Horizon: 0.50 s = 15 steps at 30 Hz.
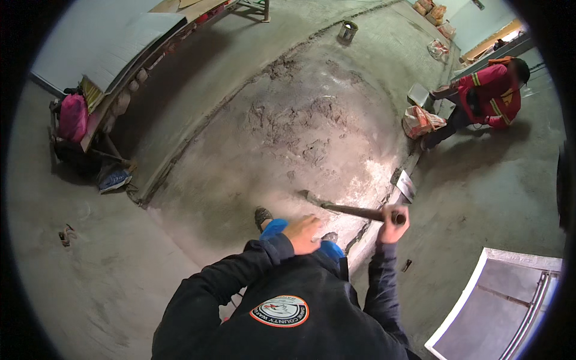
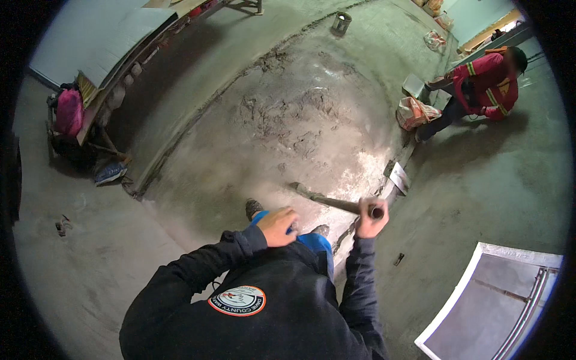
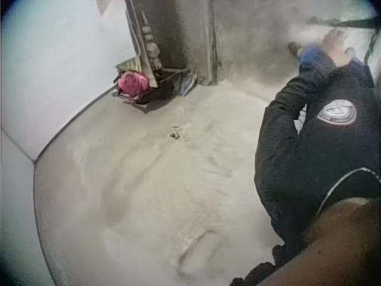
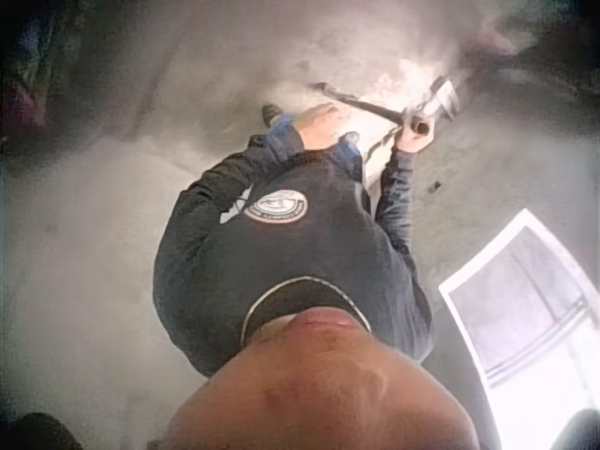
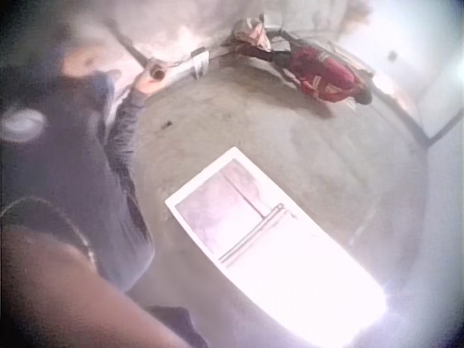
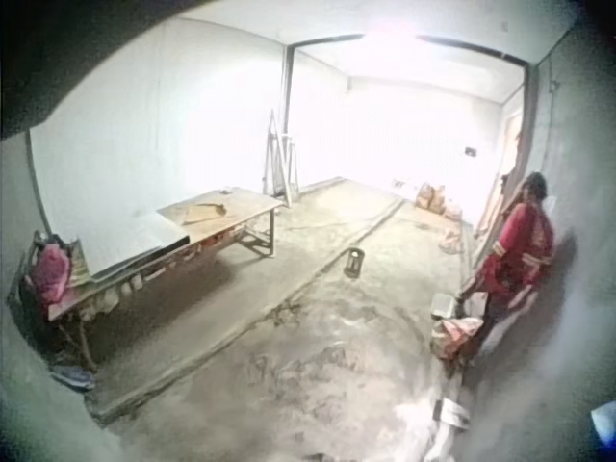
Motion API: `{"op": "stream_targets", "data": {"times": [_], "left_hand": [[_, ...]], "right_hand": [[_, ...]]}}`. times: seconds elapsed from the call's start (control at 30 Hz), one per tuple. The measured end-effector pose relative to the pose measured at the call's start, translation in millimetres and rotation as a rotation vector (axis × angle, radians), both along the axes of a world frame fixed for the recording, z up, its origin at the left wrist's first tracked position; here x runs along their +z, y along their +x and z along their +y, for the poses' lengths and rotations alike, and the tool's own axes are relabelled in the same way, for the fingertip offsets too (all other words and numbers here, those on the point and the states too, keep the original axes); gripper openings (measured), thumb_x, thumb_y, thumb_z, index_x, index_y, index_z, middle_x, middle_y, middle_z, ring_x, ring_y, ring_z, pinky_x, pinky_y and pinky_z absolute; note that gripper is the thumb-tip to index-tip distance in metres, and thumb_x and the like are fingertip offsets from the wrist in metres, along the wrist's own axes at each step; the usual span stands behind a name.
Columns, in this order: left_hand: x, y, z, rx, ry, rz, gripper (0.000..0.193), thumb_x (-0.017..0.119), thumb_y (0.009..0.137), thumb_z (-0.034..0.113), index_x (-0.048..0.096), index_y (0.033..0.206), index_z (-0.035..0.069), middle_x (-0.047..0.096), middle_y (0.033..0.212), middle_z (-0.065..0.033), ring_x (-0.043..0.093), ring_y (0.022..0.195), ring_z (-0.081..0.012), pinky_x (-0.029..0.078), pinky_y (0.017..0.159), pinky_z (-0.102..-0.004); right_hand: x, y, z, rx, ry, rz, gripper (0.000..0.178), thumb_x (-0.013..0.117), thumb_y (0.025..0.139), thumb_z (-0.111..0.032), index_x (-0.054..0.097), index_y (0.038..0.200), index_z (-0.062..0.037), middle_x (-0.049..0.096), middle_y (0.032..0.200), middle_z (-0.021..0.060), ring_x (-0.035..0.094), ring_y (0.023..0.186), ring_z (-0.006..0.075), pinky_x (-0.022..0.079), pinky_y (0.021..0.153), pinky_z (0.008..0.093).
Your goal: The person uses a hoe to spread and level wet concrete on the floor. They then use a long metal straightedge to smooth the surface, scraping off excess material. Another person assists by pouring water from a bucket and sweeping nearby.
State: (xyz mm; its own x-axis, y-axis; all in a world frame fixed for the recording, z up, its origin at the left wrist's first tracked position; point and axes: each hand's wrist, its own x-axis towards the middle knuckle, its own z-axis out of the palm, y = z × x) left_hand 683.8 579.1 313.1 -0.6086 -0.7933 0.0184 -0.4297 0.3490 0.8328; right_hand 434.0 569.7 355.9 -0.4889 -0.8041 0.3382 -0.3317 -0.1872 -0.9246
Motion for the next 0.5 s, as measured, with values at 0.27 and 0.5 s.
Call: {"op": "stream_targets", "data": {"times": [0.27, 0.5], "left_hand": [[-194, 201, 60, 0.603, 0.678, -0.347, 0.031, 0.059, 0.069, 0.031, 0.062, 0.083, 0.004, 0.061, 0.085, -0.0202, 0.058, 0.084, -0.0349, 0.045, 0.076, -0.0414], [-296, 319, 233, 0.740, 1.104, -0.608, 0.026, 0.054, 0.075, 0.025, 0.064, 0.078, 0.001, 0.062, 0.067, -0.0104, 0.060, 0.055, -0.0210, 0.048, 0.053, -0.0358]], "right_hand": [[14, 42, -60, -0.102, -0.052, -0.197, 0.017, 0.065, 0.071, 0.003, 0.050, 0.071, -0.0050, 0.051, 0.067, 0.0022, 0.047, 0.060, 0.0108, 0.040, 0.061, 0.0245], [51, 115, -104, -0.095, -0.052, -0.267, 0.021, 0.068, 0.073, -0.003, 0.047, 0.068, -0.0072, 0.049, 0.065, 0.0011, 0.047, 0.060, 0.0118, 0.039, 0.061, 0.0259]]}}
